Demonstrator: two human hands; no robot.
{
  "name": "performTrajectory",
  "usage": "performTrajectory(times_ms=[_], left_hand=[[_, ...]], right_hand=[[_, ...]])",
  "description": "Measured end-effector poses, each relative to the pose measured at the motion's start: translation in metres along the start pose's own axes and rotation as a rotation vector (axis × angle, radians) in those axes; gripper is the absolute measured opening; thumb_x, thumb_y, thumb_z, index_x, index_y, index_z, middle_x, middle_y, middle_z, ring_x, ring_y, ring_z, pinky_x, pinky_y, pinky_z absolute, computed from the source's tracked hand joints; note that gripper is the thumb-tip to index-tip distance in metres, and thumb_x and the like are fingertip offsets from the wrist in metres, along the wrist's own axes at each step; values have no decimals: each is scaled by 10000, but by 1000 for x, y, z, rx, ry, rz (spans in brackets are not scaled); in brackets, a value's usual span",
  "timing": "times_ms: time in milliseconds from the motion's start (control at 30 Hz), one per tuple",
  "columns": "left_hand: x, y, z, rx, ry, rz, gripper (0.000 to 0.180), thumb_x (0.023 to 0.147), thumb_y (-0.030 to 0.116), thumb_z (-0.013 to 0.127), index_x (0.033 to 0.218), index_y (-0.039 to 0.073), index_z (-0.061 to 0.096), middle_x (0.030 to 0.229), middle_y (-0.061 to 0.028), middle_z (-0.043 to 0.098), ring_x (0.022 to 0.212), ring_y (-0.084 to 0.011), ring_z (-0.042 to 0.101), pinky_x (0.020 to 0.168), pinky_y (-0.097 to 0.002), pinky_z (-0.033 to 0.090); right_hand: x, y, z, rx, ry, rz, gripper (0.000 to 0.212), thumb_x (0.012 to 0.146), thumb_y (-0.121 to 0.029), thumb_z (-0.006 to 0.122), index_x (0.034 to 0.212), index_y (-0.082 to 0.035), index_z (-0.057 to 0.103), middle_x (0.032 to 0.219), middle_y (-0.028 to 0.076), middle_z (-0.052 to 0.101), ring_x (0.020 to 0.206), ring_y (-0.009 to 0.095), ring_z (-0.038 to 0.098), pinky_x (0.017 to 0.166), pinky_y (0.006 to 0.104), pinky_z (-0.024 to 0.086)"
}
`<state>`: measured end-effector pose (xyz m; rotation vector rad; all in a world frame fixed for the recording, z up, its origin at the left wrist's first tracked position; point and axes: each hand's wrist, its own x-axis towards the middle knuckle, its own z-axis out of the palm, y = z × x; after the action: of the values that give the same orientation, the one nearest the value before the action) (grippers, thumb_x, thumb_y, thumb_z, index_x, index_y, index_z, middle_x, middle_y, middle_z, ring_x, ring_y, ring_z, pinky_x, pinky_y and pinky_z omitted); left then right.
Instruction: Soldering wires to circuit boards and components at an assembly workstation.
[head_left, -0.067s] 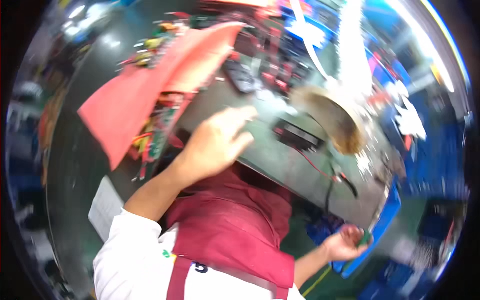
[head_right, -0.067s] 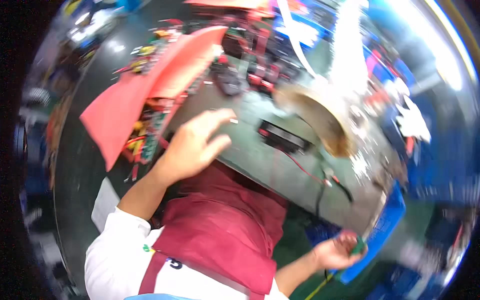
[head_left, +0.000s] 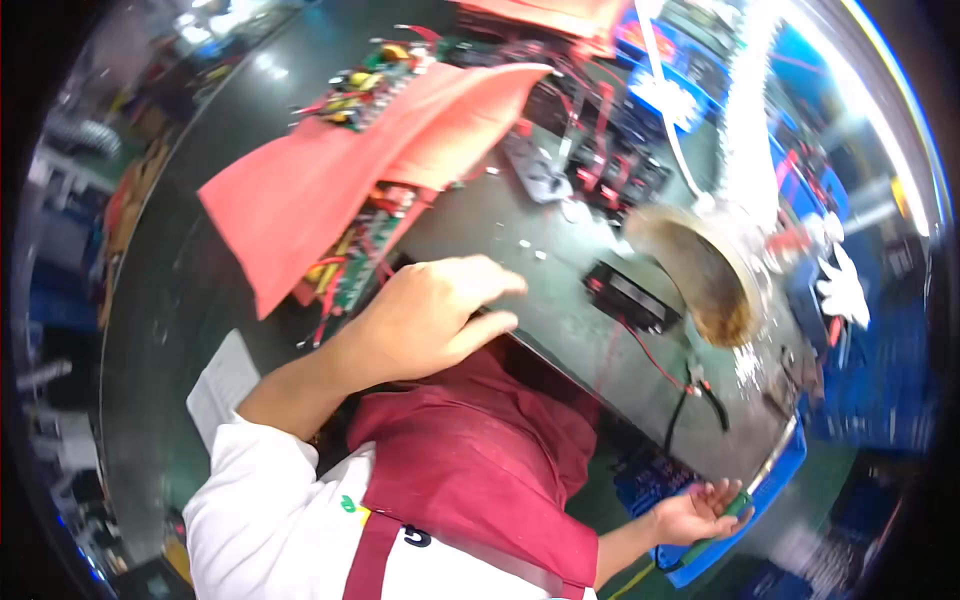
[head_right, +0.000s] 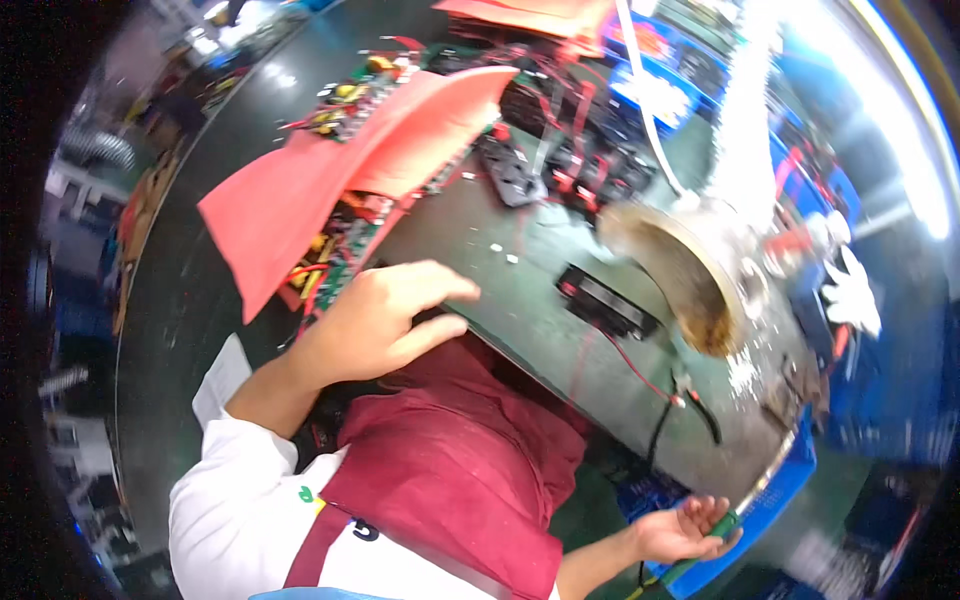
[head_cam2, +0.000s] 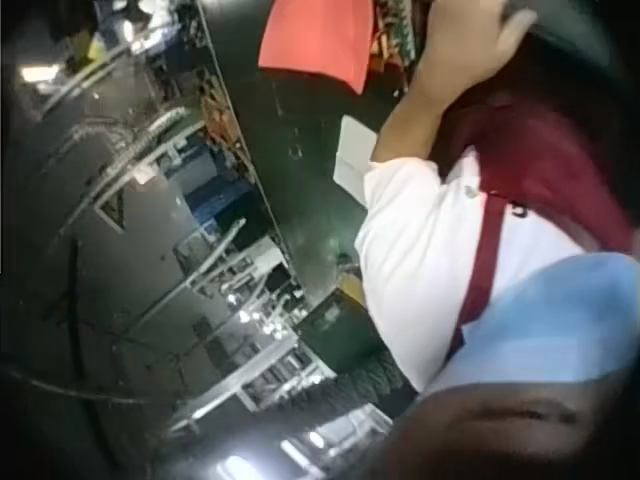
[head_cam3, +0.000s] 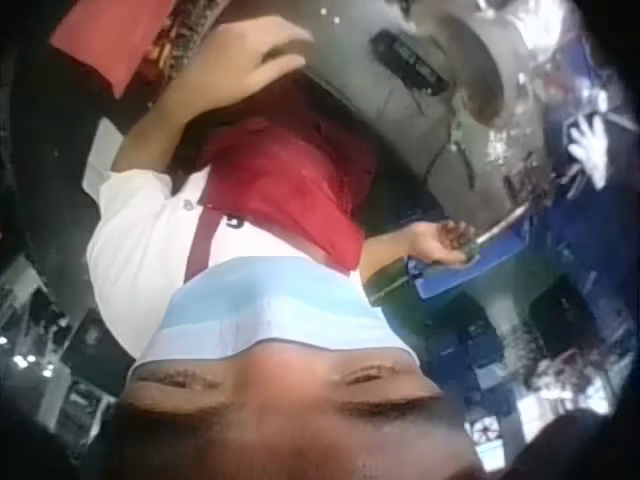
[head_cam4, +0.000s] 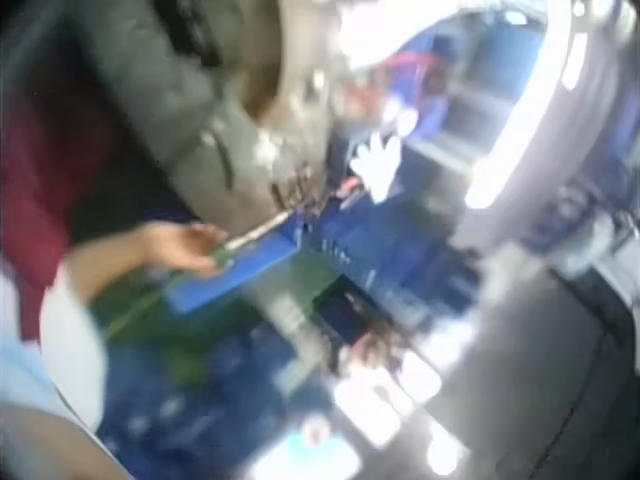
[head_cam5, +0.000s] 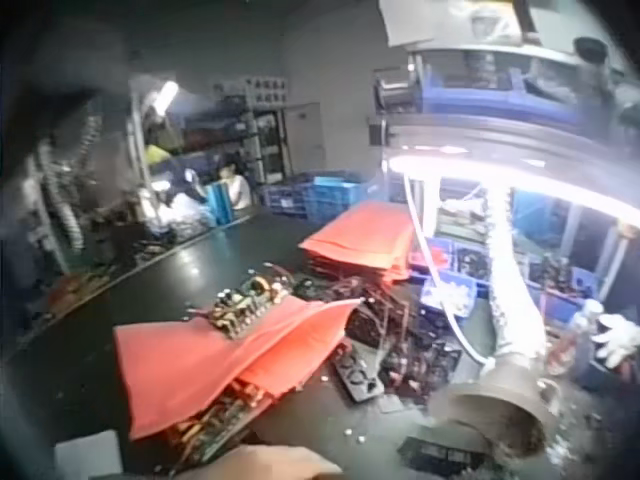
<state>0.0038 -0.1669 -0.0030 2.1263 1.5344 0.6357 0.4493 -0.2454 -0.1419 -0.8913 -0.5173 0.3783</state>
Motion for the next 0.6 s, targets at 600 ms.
performTrajectory(times_ms=[600], left_hand=[[33, -282, -229, 503, 80, -221, 333, 957, 75, 666, 1286, 81, 717, 1093, -169, 748, 1015, -353, 715, 887, -446, 547]], right_hand=[[22, -2, 28, -395, 17, -243, 642, 1095, -587, 393, 1337, -14, 552, 1034, 167, 713, 860, 242, 684, 713, 311, 528]])
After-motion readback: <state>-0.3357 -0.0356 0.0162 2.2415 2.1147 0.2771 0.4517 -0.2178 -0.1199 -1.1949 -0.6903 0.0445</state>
